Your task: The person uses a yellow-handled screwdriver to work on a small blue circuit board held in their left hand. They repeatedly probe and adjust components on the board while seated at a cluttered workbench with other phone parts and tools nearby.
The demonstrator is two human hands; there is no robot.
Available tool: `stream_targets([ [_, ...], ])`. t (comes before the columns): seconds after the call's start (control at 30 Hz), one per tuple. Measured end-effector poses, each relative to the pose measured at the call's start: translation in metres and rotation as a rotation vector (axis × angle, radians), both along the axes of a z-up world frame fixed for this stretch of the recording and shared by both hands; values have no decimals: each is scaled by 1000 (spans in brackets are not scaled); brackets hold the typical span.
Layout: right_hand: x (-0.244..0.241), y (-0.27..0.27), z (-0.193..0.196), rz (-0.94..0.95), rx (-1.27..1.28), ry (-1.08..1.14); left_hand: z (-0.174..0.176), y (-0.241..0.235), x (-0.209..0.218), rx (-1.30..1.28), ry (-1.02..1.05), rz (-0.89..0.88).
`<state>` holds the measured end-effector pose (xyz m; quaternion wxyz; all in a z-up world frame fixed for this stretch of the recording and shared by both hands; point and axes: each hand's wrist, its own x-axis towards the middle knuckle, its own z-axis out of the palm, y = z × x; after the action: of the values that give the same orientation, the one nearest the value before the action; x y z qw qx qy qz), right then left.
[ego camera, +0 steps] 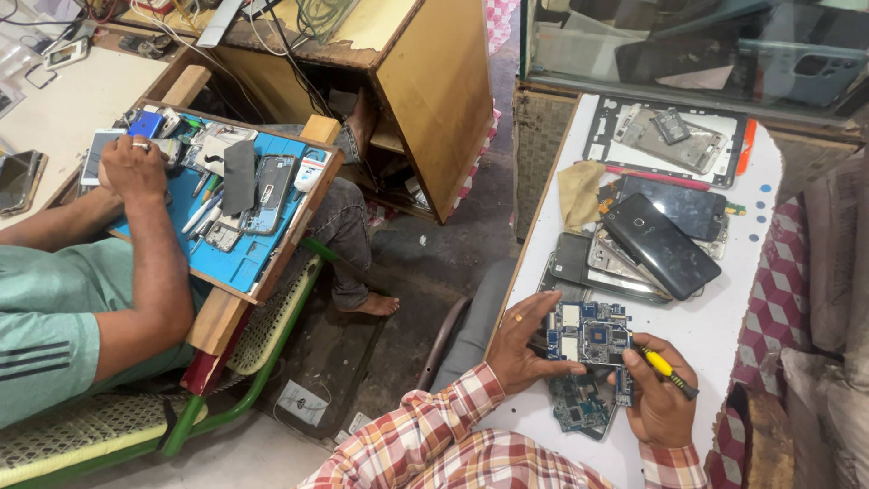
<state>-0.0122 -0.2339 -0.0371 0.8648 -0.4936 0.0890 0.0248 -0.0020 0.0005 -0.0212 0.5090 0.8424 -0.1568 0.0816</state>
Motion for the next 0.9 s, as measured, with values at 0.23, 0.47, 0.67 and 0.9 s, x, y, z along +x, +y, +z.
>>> stream_targets([
  [0.23, 0, 5, 3, -8, 3, 2, 7, 0, 0, -50, 15, 36],
  [0.47, 0, 5, 5, -12, 9, -21, 6, 0, 0, -33, 32, 41],
  [0.67, 1, 5, 5, -9, 0, -3, 6, 0, 1, -73, 46, 34],
  [0.9, 0, 10, 10, -58, -48, -35, 11, 0, -2, -23, 22, 44],
])
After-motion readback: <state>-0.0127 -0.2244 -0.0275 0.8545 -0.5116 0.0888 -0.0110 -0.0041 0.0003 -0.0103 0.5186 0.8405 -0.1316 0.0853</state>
